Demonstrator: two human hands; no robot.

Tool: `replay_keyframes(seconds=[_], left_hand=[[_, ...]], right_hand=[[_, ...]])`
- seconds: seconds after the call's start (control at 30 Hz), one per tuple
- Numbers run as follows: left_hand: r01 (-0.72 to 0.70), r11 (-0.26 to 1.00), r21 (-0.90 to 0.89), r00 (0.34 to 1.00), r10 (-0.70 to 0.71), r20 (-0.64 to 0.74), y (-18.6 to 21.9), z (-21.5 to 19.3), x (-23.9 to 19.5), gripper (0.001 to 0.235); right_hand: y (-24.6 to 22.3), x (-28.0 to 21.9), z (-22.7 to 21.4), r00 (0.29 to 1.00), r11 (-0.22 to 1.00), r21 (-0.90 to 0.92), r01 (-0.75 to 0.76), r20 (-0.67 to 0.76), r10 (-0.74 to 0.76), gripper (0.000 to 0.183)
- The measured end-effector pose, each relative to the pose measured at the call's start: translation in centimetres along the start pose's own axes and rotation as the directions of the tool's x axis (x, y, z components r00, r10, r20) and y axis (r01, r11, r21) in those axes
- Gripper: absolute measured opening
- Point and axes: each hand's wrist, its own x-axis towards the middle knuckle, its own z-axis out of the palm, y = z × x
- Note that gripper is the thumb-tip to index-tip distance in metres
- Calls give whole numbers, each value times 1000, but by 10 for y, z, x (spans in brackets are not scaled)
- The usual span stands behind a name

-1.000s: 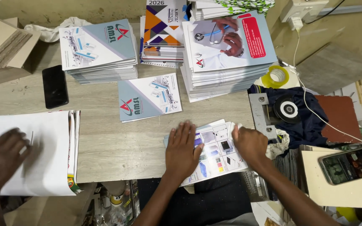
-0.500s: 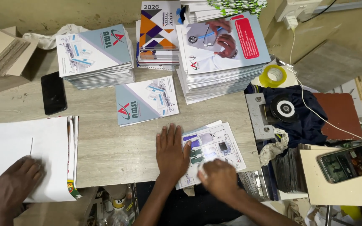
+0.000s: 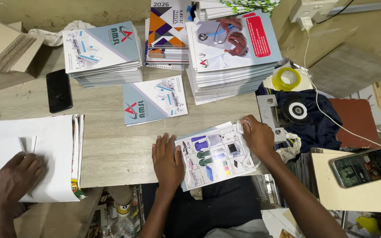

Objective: Assembling and folding printed sheets into booklets on a production table.

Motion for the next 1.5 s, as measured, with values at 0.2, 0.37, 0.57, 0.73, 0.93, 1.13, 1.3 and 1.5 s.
replay_keyframes(seconds=[0.2,0.37,0.57,0.73,0.93,1.13,1.3,1.5], left_hand=[[-7,1000,-8,999,7,-49,-6,7,0,42],[-19,977,-212,996,0,-88,-5,0,-1,44],[65,762,-644,990,-129,-53,9,-24,-27,32],[-94,677,-730,986,-37,-161,51,-59,-42,19],[-567,658,-496,808,328,-489,59,-75,-44,22],[-688,718,-105,613,498,-613,45,-75,-55,20],[-671,737,81,562,576,-594,41,-82,-60,22],[-767,641,-13,534,627,-567,-1,-70,-49,53]], right_hand=[[-3,-32,-19,964,927,315,-206,228,137,36],[-23,-63,-65,984,589,800,-113,172,-45,14],[3,-61,-58,970,732,680,-43,204,-132,26],[1,-65,-59,939,674,676,299,-81,-336,19],[9,-77,-61,824,603,561,566,-389,-412,29],[13,-104,-66,535,574,209,792,-692,-485,36],[17,-111,-59,515,584,206,785,-740,-433,50],[11,-115,-65,691,639,379,670,-635,-347,38]])
